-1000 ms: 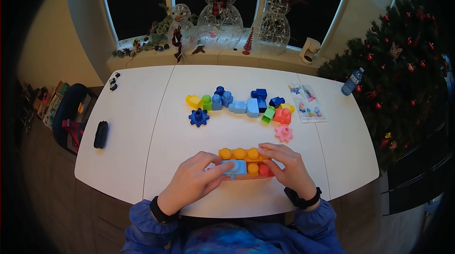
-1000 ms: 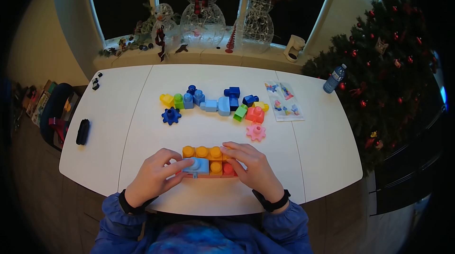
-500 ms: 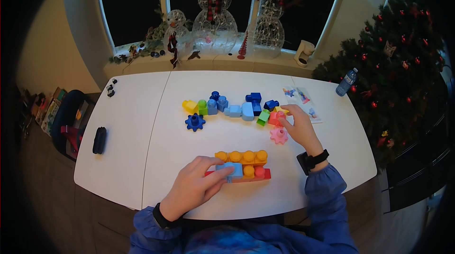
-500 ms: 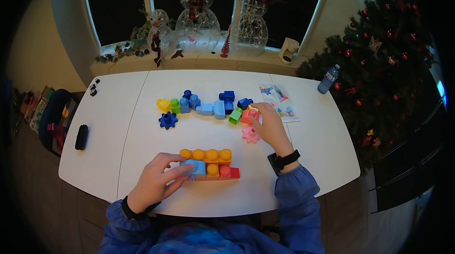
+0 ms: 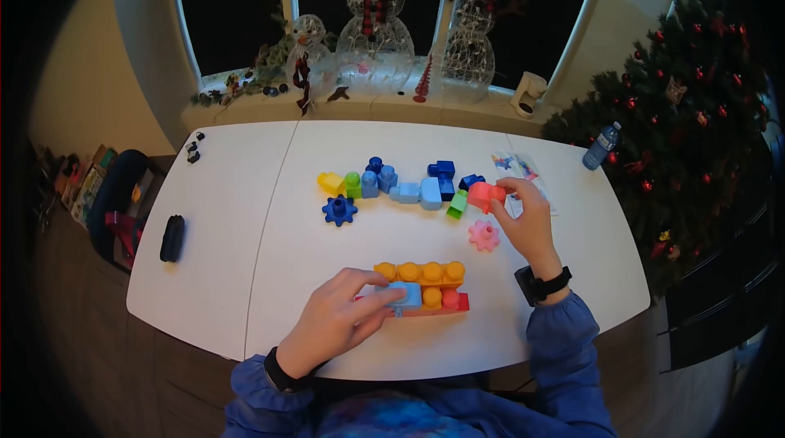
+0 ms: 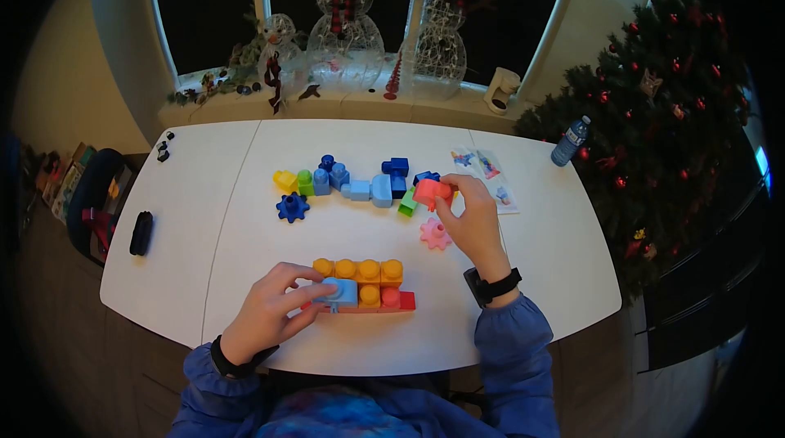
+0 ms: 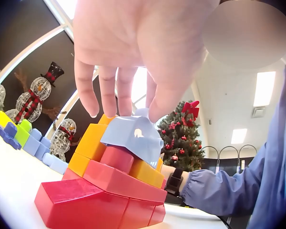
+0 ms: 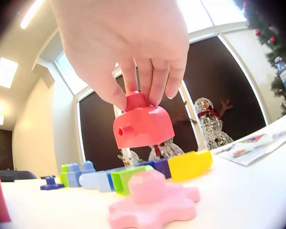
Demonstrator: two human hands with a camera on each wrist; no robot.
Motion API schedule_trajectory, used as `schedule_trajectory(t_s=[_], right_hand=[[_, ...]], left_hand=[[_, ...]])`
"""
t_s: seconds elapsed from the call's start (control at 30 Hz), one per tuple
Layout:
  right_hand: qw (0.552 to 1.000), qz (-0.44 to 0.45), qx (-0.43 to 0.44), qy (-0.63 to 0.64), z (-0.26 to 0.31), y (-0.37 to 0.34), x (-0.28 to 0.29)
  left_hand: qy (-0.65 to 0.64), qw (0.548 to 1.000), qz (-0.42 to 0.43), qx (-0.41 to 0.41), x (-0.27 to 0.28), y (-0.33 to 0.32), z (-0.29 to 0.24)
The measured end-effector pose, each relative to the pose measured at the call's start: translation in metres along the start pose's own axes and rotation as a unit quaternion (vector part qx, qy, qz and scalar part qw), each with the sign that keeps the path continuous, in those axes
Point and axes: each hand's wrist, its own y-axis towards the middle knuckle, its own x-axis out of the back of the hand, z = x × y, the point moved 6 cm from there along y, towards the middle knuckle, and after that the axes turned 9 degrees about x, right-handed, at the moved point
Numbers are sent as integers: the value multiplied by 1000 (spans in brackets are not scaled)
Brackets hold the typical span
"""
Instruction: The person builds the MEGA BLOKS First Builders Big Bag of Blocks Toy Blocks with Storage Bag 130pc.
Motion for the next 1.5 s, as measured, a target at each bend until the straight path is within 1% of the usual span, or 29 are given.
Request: schedule_trajectory(t_s=[0.03,0.17,0.23,0.33,0.53,0.63,0.73,1.03,1.13,1.23,1.37,1.47,1.5], right_hand=[[1000,-8,7,19,19,2,10],[981,78,16,175,76,-16,25],[973,101,54,201,94,-22,26],[968,134,55,206,106,-36,21],[968,147,40,200,112,-49,4],[974,123,74,178,112,-53,1],[974,129,98,159,114,-55,-1],[977,132,89,143,116,-60,-4],[980,112,95,135,118,-60,-3],[977,116,70,167,113,-63,-7],[974,116,59,186,112,-63,-8],[973,113,64,189,109,-64,-10],[973,113,65,190,109,-64,-10]], left_hand=[[-4,1000,0,2,0,0,0],[-3,1000,0,3,-1,1,1],[-3,1000,4,4,-2,0,4],[-4,1000,7,7,-2,0,4],[-5,1000,12,15,-2,0,4],[-6,1000,12,19,-1,0,3],[-5,1000,12,20,-2,0,3],[-7,1000,11,18,-2,2,5],[-3,1000,8,20,-1,2,6],[1,1000,5,24,-1,1,6],[-4,1000,13,28,1,2,5],[-48,998,37,11,14,13,16],[-79,995,16,57,22,20,31]])
